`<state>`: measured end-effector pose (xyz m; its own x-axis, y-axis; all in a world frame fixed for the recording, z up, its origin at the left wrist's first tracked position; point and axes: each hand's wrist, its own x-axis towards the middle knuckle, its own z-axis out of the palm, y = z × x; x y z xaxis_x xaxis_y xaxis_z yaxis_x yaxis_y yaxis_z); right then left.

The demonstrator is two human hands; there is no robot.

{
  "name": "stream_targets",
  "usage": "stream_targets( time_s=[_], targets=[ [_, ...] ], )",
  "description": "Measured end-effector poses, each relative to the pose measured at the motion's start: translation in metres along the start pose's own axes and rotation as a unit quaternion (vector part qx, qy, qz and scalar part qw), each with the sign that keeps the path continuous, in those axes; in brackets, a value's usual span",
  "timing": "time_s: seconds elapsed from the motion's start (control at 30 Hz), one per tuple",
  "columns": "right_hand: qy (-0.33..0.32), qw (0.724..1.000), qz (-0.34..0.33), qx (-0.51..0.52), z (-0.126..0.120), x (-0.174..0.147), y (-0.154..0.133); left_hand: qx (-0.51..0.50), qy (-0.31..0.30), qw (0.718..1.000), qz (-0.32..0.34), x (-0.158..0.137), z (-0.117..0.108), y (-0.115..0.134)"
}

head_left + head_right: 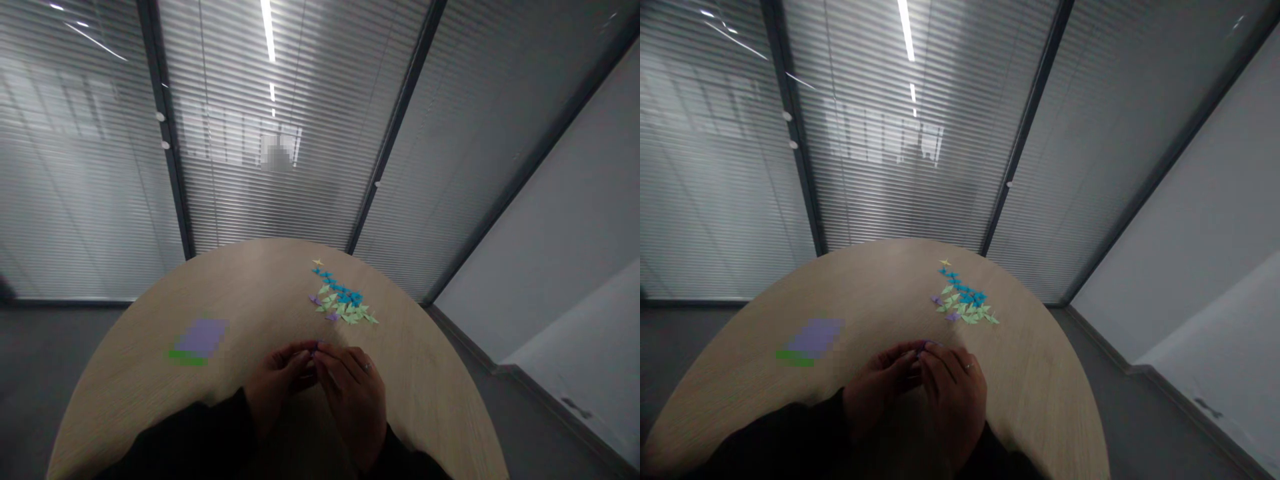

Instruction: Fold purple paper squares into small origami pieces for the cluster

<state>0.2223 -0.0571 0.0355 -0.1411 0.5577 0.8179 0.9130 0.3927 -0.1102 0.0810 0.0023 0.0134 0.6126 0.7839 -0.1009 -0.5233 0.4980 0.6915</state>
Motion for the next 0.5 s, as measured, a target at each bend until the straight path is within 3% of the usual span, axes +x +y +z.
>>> stream_targets(
  time_s=[0.2,0.33,0.5],
  targets=[
    [-0.019,0.997,0.05,0.064,0.0001,-0.0005,0.002,0.053,0.03,0.998,0.029,-0.0002,-0.0025,-0.0002],
    [-0.026,0.991,0.093,0.088,-0.0002,0.0016,-0.0022,0.067,0.013,0.997,0.047,-0.0016,0.0024,0.0033],
    [-0.023,0.99,0.096,0.097,0.0001,0.0032,-0.0038,0.093,0.017,0.993,0.07,-0.0024,0.0058,0.0051]
  ],
)
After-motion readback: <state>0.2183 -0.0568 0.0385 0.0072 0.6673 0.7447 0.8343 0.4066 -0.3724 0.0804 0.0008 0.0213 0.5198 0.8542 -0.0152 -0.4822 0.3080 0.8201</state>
